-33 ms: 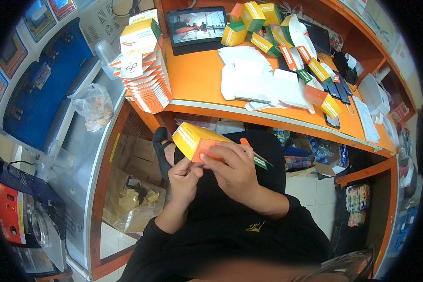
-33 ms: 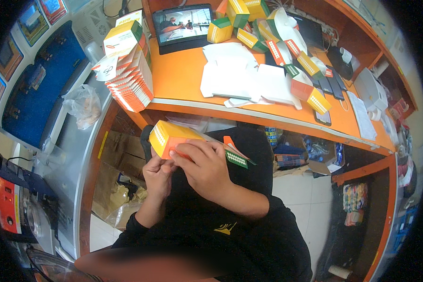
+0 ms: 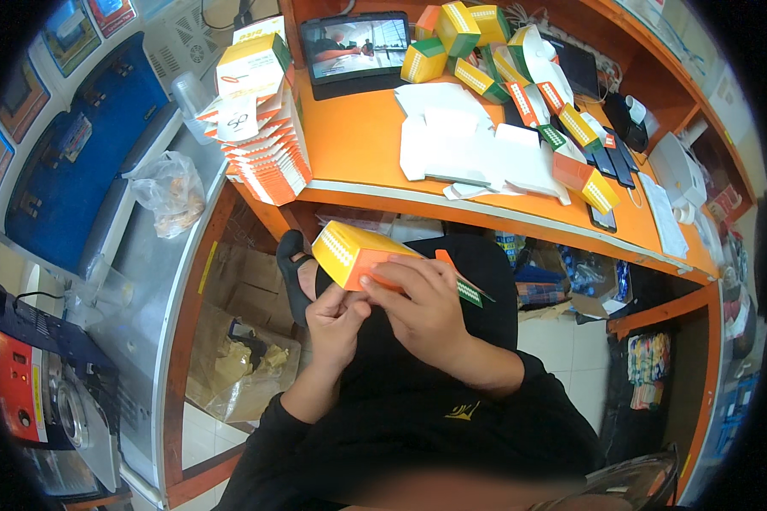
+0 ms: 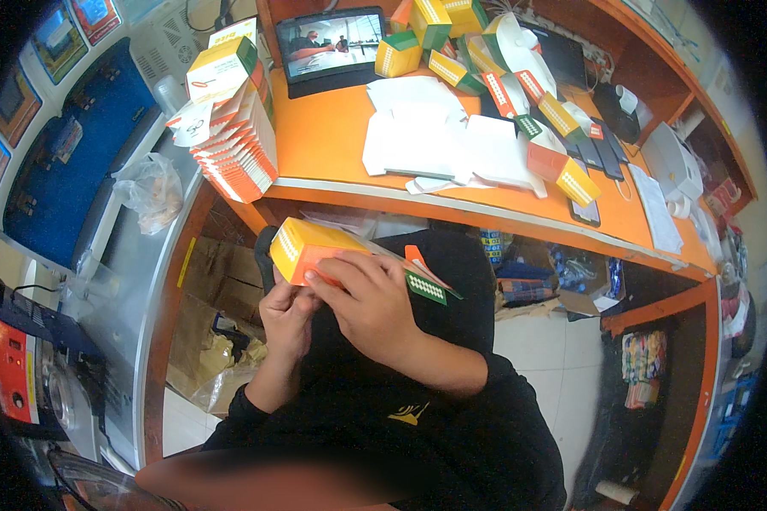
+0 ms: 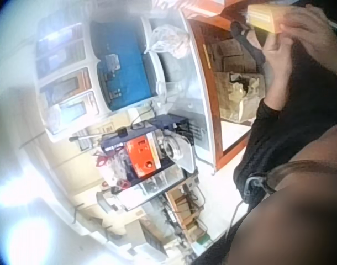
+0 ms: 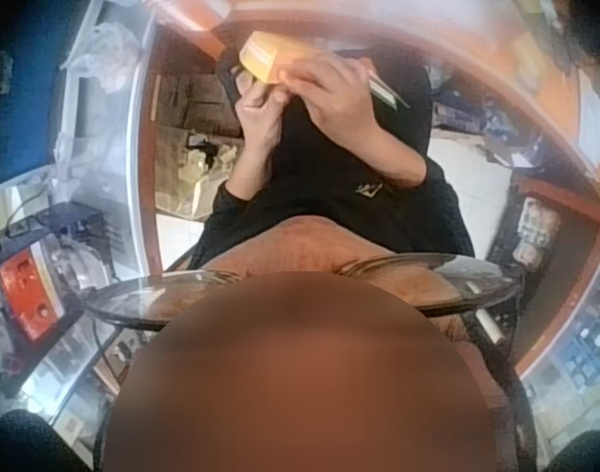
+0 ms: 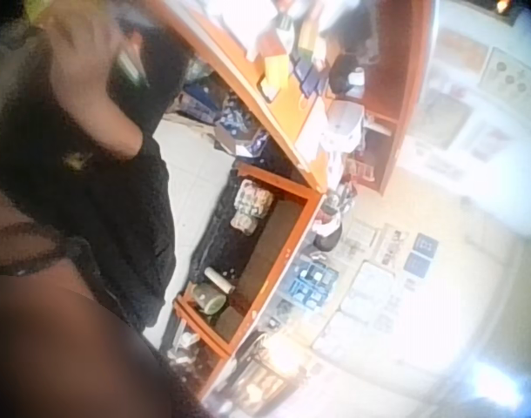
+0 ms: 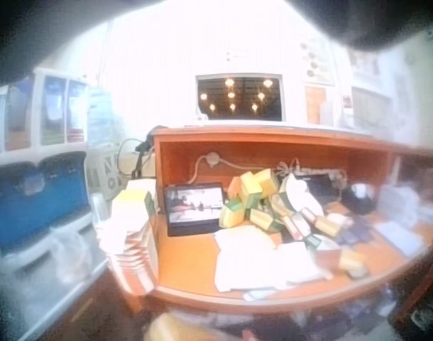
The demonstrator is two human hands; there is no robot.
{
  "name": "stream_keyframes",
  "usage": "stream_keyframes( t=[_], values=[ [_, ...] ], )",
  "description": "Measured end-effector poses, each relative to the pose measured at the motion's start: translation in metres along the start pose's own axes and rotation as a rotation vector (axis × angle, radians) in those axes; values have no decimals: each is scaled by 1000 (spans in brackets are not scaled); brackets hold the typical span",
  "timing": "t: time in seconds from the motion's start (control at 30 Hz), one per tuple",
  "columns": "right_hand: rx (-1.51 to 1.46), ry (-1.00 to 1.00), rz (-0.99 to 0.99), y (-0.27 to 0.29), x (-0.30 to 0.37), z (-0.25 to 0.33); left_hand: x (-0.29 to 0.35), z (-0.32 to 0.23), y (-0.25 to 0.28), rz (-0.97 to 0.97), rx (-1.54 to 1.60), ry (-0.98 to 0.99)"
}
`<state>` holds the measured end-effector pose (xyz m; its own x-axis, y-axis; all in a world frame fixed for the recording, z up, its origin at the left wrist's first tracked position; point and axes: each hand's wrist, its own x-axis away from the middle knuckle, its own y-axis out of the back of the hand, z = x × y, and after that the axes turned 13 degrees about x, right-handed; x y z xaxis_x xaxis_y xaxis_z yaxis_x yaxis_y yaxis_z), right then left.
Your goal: The person folds flat cardboard pieces into small rectangular boxes, tucking flaps to form the shape. They handle each box one at a time, folding edges and securing the structure by hand.
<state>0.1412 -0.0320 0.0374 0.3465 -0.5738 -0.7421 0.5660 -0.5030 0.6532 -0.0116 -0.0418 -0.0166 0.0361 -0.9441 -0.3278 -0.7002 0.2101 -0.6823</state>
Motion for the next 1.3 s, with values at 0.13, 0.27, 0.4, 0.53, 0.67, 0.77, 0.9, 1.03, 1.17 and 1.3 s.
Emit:
stream_keyframes(
  t=[0.13, 0.27, 0.4, 0.53, 0.67, 0.77, 0.9, 1.03, 1.17, 1.3],
  values=[
    [-294, 23, 18, -13, 18, 4, -9, -3, 1, -244, 16, 20],
    [-752, -335, 368, -34, 38, -4, -25, -2, 16, -314, 198, 50],
    [-1556, -797, 102, -51, 45, -14, -21, 4, 28, -263, 279, 127],
    [-1473, -1063, -103, -54, 43, -21, -17, 11, 34, -289, 371, 238],
    [-1209, -978, -143, -56, 36, -27, -22, 22, 34, -352, 119, 185],
    [-1042, -940, -159, -56, 37, -26, -18, 27, 29, -478, -466, -98],
    [-993, -842, -39, -55, 41, -15, -7, 19, 25, 94, -1306, -334],
    [-682, -681, -77, -52, 45, -18, -8, 14, 23, 167, -1048, -440],
    [-792, -658, -148, -53, 48, -28, -11, 12, 19, 196, -885, -567],
    [-816, -639, -59, -52, 53, -29, -7, 12, 15, 40, -700, -422]
  ],
)
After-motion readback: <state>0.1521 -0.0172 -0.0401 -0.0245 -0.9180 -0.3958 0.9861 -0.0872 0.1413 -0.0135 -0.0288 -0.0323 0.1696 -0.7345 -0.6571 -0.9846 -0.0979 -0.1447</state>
